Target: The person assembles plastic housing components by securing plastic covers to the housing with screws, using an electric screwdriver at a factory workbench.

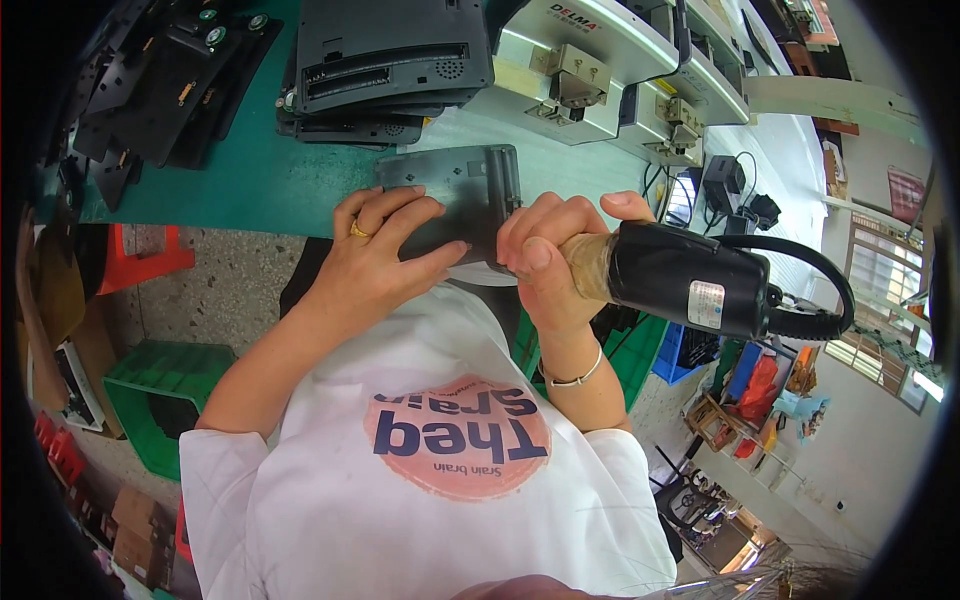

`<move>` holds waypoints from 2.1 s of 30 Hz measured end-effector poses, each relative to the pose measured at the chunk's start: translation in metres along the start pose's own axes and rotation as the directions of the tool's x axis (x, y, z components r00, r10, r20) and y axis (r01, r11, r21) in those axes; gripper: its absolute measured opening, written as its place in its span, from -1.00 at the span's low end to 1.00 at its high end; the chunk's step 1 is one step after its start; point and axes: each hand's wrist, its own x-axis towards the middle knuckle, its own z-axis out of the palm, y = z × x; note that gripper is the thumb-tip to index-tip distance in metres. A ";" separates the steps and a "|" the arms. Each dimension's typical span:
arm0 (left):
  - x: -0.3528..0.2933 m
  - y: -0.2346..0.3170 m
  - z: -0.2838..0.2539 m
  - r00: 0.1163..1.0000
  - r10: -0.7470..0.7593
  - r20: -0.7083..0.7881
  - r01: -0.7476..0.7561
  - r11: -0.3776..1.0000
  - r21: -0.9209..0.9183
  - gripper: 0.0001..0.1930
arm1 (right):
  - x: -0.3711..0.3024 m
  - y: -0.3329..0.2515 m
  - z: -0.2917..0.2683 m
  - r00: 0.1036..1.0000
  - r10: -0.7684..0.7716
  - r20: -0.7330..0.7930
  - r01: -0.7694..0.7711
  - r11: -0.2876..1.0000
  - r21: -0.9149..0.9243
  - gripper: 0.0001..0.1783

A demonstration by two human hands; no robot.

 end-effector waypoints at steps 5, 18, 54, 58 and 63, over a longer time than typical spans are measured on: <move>0.000 0.000 0.000 1.000 0.011 -0.009 -0.011 1.000 0.009 -0.65 | -0.001 0.004 -0.002 1.000 -0.013 0.007 0.013 1.000 0.007 -0.37; 0.003 0.004 -0.007 0.994 -0.073 0.078 0.079 0.994 -0.074 -0.68 | 0.008 -0.002 0.001 0.974 0.059 0.219 0.011 0.953 -0.302 -0.18; 0.022 0.020 0.004 0.987 -0.057 0.148 0.064 0.997 -0.042 -0.68 | 0.113 -0.039 -0.113 0.794 -0.405 -0.452 0.284 0.906 -0.313 -0.28; 0.022 0.019 0.005 0.986 -0.060 0.153 0.067 0.997 -0.046 -0.67 | 0.113 -0.038 -0.112 0.800 -0.413 -0.434 0.283 0.899 -0.334 -0.27; 0.023 0.019 0.005 0.986 -0.058 0.157 0.066 0.997 -0.043 -0.66 | 0.115 -0.036 -0.115 0.796 -0.408 -0.447 0.292 0.906 -0.307 -0.30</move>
